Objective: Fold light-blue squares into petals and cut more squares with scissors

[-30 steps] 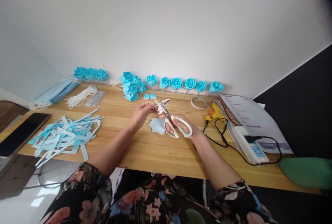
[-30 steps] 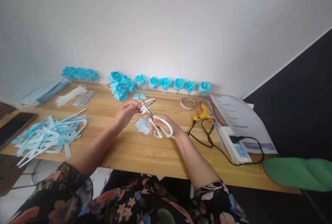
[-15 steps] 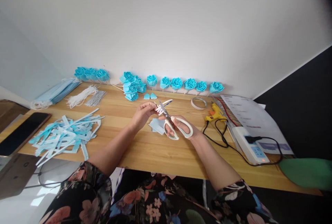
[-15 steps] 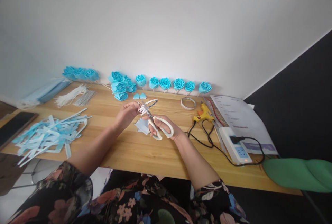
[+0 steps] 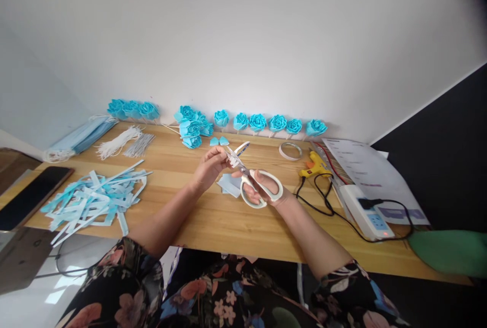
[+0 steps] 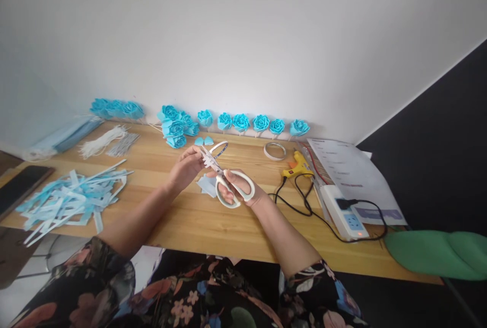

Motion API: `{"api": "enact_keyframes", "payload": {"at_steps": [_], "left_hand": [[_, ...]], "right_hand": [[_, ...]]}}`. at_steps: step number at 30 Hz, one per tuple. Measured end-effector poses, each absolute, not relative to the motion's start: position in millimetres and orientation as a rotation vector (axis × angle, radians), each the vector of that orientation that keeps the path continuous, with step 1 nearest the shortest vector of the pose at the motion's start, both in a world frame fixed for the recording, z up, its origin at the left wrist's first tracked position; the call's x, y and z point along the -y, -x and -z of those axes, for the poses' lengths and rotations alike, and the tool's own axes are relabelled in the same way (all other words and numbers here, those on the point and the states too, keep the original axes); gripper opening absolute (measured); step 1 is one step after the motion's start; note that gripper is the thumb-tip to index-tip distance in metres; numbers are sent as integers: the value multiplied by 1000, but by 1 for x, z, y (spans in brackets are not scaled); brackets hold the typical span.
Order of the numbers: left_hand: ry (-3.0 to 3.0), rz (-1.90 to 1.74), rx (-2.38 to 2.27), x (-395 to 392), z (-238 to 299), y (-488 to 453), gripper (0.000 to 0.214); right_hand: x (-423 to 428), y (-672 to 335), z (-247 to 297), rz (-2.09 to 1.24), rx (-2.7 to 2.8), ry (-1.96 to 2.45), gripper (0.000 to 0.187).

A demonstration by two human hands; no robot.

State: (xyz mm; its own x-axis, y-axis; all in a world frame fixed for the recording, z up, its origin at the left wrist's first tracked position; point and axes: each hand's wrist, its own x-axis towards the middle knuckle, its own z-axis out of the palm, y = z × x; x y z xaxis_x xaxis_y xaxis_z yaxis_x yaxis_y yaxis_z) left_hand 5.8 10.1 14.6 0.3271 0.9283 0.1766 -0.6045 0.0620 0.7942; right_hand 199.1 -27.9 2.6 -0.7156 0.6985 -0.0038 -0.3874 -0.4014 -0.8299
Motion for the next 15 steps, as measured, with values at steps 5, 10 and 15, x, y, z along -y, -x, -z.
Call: {"api": "enact_keyframes", "payload": {"at_steps": [5,10,15], "left_hand": [[-949,-1198,-504,-10,-14,-8,27],[-1133,-1192,-685,-11,-8,-6,28],[-1135,-1242,-780,-14,-9,-4,26]], "right_hand": [[30,-200,-4,-2128,1123,510,55],[35,-197,-6,-2050,1226,532,53],[40,-193,-13,-1956,1440,481,58]]}}
